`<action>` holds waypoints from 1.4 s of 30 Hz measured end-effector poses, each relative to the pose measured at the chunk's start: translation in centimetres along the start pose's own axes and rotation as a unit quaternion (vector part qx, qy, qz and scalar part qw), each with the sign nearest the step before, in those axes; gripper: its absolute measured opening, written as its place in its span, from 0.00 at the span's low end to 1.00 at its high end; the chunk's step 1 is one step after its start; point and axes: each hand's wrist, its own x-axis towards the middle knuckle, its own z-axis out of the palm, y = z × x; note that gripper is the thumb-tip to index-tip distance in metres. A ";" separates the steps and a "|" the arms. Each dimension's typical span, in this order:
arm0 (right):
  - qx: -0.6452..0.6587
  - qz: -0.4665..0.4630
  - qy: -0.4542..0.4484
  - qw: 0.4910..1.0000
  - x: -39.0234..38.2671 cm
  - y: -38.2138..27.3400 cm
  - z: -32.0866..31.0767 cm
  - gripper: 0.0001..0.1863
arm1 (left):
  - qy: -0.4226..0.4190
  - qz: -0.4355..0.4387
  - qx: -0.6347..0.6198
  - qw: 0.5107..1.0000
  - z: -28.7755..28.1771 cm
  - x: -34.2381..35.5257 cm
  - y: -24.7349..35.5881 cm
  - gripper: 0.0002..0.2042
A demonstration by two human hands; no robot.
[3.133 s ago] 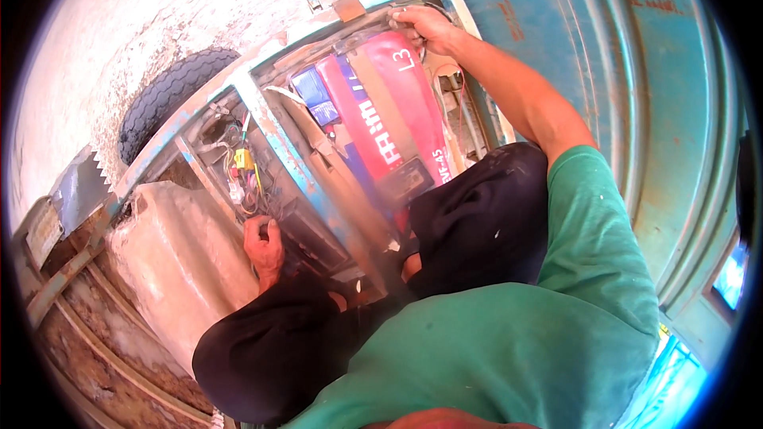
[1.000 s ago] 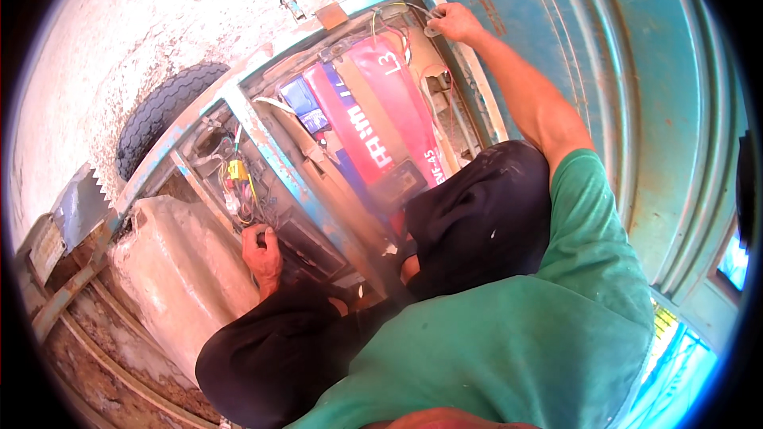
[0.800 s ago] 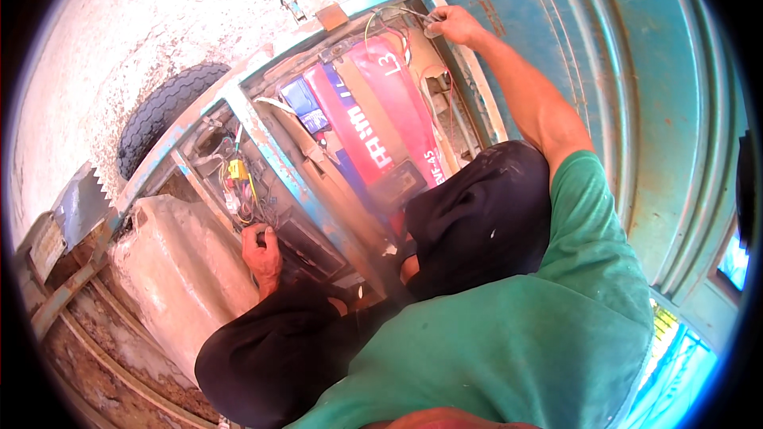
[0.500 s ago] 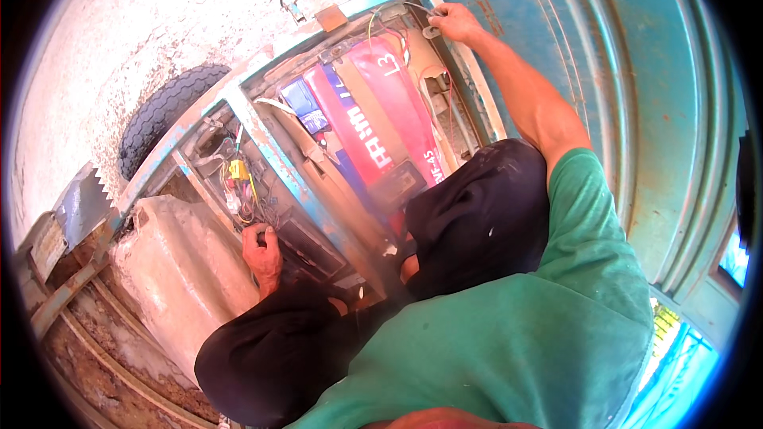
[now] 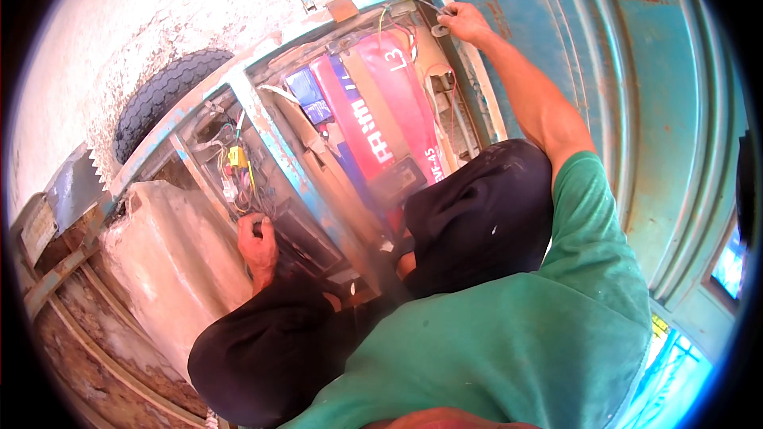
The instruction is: The person works on the wiring and electrical components of a vehicle, handling wires and connectors by hand inside an open compartment.
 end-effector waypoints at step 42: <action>0.075 0.031 0.050 0.995 -12.1 -1.4 12.2 0.29 | -0.013 0.035 -0.017 0.999 -0.6 0.3 -0.3 0.05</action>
